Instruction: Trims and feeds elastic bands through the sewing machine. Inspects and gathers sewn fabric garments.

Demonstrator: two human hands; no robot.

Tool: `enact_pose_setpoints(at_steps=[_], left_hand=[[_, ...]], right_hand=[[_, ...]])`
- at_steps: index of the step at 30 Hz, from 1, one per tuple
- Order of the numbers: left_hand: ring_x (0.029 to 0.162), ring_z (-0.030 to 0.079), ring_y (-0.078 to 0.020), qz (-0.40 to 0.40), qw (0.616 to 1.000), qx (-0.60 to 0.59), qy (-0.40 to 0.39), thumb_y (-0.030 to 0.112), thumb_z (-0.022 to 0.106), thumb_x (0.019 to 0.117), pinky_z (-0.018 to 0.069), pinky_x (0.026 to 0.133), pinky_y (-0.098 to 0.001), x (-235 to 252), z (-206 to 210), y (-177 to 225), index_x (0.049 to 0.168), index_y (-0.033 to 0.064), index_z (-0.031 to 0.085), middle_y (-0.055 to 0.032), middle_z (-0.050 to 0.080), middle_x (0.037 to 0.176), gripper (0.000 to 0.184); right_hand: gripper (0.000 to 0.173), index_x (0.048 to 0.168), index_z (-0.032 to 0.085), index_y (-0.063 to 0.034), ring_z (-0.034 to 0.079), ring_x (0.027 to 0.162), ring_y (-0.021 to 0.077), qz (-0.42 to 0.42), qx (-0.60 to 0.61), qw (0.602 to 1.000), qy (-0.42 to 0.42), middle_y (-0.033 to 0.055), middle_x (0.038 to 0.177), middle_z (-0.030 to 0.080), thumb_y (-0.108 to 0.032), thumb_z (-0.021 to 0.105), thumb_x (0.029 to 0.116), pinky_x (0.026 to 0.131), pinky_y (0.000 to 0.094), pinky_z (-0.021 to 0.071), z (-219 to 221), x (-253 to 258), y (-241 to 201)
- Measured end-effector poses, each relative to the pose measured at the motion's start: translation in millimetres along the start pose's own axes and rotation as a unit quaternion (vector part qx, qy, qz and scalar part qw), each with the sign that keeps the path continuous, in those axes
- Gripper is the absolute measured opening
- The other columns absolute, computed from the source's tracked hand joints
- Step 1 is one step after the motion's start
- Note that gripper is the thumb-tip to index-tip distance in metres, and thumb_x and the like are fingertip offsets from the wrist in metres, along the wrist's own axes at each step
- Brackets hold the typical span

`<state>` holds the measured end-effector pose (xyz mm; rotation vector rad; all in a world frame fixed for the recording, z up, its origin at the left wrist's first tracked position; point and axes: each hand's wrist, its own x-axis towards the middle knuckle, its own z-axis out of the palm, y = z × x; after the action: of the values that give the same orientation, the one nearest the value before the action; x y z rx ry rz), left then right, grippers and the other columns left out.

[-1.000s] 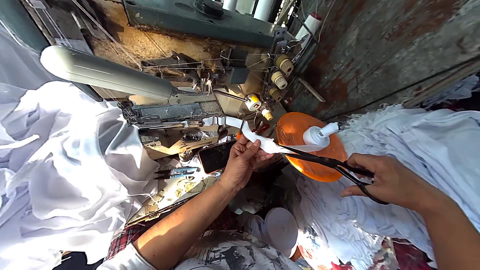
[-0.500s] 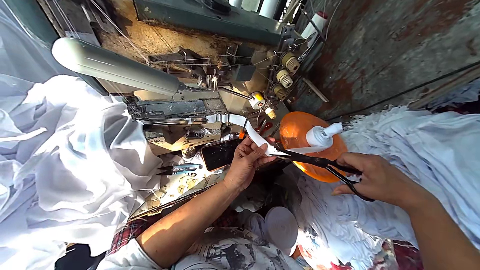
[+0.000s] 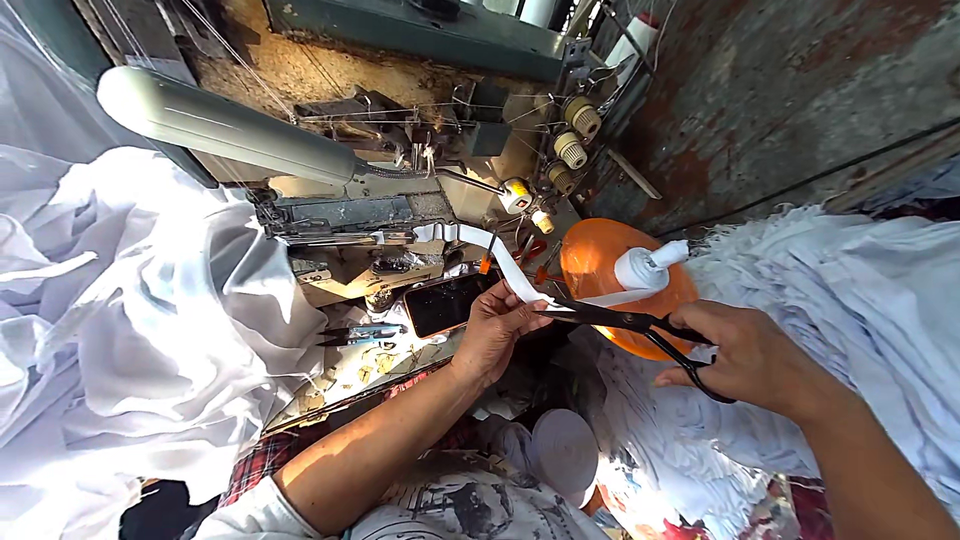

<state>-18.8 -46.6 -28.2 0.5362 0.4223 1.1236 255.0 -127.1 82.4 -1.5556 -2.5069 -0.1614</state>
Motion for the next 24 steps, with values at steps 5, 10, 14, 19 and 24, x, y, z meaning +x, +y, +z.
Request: enact_pose_setpoints(at_steps=[5,10,14,19,24], left_hand=[[0.078,0.076,-0.0172,0.002,1.0,-0.002,0.003,-0.019,0.057,0.0909,0.0641,0.08,-0.0314,-2.3,7.3,0.8,0.097,-0.0017,0.066,-0.0101,0.076,0.086,0.02],[0.077,0.076,-0.0178,0.012,1.0,0.001,0.012,-0.021,0.056,0.0899,0.0644,0.078,-0.0319,-2.1,8.4,-0.4,0.095,-0.0023,0.066,-0.0108,0.076,0.084,0.022],[0.075,0.076,-0.0178,0.014,1.0,0.005,0.02,-0.021,0.058,0.0889,0.0648,0.077,-0.0324,-0.9,8.2,-2.7,0.097,-0.002,0.066,-0.0099,0.076,0.083,0.022],[0.075,0.076,-0.018,0.018,0.999,0.011,0.025,-0.021,0.059,0.0886,0.0647,0.077,-0.0323,-1.3,10.2,-2.1,0.098,-0.0023,0.065,-0.0095,0.076,0.083,0.022],[0.075,0.075,-0.0166,0.024,0.999,0.04,0.01,-0.02,0.061,0.0878,0.0645,0.077,-0.0318,-1.6,12.0,-2.8,0.096,-0.0021,0.066,-0.0081,0.075,0.081,0.02]], right_hand=[[0.067,0.086,0.066,-0.0034,0.061,0.064,0.0209,0.008,-0.005,1.0,0.025,0.0092,0.074,0.063,-0.07,0.066,0.0777,0.054,0.0365,0.049,8.2,1.3,-6.5],[0.07,0.086,0.065,-0.0035,0.06,0.063,0.0205,0.015,0.013,1.0,0.02,0.0084,0.072,0.062,-0.072,0.066,0.0764,0.054,0.0369,0.0482,18.0,9.5,-13.1],[0.071,0.088,0.064,-0.0041,0.056,0.061,0.0189,0.031,0.032,0.999,-0.004,0.0067,0.07,0.058,-0.074,0.067,0.0748,0.052,0.0361,0.0445,21.8,16.2,-17.2],[0.072,0.086,0.062,-0.0053,0.051,0.059,0.0146,0.043,0.045,0.998,-0.016,0.0026,0.066,0.053,-0.077,0.065,0.0749,0.052,0.0321,0.0411,23.2,15.9,-20.2],[0.075,0.087,0.061,-0.0065,0.048,0.06,0.0109,0.079,0.09,0.99,-0.073,-0.0004,0.067,0.051,-0.079,0.068,0.0704,0.053,0.0305,0.0394,15.9,13.3,-19.7]])
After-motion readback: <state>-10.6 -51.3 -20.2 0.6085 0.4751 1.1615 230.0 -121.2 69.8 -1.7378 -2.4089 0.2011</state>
